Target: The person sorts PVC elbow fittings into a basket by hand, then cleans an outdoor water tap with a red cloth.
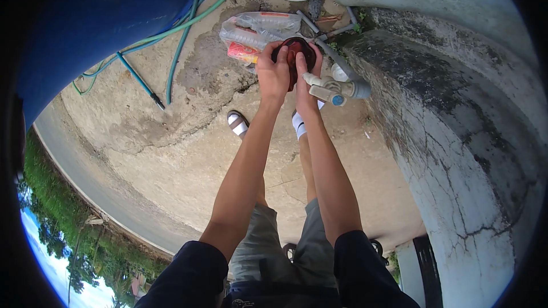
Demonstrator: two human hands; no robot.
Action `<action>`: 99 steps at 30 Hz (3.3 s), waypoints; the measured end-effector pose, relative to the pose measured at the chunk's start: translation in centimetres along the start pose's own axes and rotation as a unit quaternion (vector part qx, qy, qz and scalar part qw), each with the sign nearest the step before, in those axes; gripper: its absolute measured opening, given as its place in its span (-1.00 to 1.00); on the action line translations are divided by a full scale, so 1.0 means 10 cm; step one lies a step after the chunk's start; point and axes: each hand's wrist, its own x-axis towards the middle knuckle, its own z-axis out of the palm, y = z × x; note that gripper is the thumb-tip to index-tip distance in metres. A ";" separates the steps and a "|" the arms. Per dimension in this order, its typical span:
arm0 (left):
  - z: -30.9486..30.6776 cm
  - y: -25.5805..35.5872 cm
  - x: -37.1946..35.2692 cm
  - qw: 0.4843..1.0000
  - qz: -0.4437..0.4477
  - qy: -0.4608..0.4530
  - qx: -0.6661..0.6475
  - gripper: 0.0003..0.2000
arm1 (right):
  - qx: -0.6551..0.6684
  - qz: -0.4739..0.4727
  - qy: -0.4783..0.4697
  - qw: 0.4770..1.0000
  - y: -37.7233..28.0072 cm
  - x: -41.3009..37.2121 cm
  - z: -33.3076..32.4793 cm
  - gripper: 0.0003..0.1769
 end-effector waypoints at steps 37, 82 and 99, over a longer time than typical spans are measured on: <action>0.20 -0.10 0.05 0.925 -0.229 -0.156 -0.260 -0.59 | -0.067 -0.049 -0.045 0.996 -0.15 0.18 -0.08 -0.52; 0.14 0.06 -0.13 0.998 -0.031 -0.047 -0.013 -0.58 | 0.038 0.142 0.062 0.987 0.03 0.21 -0.02 -0.52; 0.26 0.11 -0.01 0.991 0.127 0.032 0.034 -0.72 | -0.053 -0.143 -0.063 0.986 -0.08 0.58 -0.07 -0.75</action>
